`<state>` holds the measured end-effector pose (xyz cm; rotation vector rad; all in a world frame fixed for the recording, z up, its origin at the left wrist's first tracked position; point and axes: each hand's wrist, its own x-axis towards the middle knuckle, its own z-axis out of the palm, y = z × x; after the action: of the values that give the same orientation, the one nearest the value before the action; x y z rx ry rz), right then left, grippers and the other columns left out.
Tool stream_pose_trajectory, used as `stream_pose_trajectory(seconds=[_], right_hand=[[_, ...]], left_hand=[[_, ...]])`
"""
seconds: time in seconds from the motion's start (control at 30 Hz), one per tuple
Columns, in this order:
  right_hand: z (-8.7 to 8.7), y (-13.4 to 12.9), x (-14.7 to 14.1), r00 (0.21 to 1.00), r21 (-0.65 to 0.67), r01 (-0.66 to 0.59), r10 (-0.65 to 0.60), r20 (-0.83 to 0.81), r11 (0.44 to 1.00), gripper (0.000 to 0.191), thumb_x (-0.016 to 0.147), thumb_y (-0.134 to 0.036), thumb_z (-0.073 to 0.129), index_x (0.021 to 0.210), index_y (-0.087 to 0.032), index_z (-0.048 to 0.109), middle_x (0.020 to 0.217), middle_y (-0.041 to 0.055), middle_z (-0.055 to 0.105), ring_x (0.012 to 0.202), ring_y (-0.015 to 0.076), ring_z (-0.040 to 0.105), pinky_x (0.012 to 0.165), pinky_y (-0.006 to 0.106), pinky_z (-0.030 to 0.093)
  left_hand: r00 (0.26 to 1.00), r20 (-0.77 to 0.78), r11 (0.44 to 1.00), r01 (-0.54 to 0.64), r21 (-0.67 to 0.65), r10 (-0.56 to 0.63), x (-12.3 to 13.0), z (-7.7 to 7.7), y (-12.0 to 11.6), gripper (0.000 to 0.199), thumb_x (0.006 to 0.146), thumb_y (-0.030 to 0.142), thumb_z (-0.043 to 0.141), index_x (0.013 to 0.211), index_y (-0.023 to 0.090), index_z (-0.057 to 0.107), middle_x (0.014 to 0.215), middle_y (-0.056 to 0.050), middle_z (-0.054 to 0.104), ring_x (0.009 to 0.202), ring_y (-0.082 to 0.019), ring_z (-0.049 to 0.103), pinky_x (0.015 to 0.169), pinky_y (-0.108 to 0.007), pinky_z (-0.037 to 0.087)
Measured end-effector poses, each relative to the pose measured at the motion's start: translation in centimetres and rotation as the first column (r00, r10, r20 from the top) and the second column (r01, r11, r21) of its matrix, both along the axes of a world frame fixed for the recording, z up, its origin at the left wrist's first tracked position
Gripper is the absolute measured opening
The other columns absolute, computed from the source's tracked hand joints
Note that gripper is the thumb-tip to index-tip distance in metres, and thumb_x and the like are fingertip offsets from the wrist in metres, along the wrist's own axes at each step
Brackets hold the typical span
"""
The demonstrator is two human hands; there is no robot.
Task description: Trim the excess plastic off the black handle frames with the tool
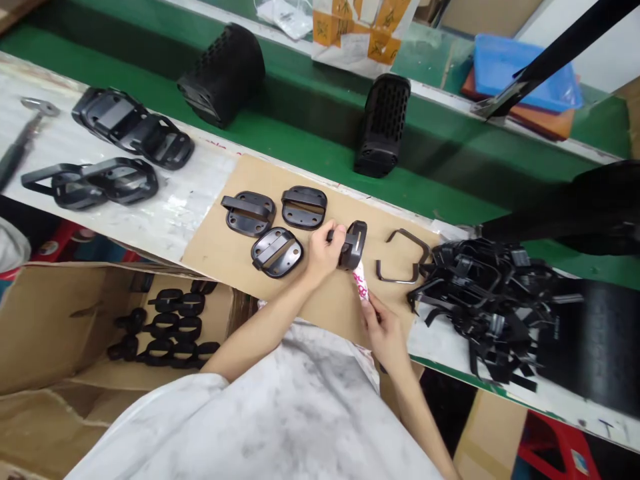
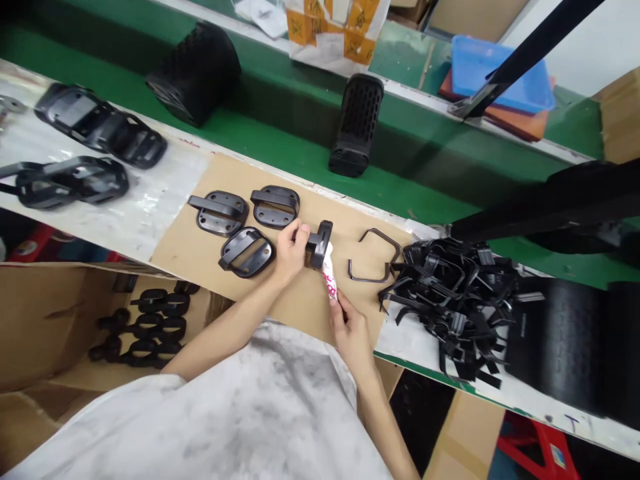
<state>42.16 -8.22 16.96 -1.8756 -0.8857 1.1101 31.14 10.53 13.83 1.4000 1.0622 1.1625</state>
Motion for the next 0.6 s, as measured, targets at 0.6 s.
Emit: stream_pose_trajectory(seconds=[0.6], right_hand=[[0.18, 0.19, 0.91, 0.999, 0.048, -0.031, 0.031, 0.007, 0.998, 0.047, 0.097, -0.053, 0.06, 0.119, -0.015, 0.074, 0.061, -0.0016, 0.051, 0.054, 0.0147, 0.046, 0.047, 0.024, 0.037]], left_hand=[[0.98, 0.196, 0.985, 0.055, -0.166, -0.021, 0.39, 0.79, 0.75, 0.057, 0.09, 0.06, 0.066, 0.065, 0.02, 0.035, 0.062, 0.004, 0.031, 0.058, -0.01, 0.033, 0.057, -0.026, 0.029]])
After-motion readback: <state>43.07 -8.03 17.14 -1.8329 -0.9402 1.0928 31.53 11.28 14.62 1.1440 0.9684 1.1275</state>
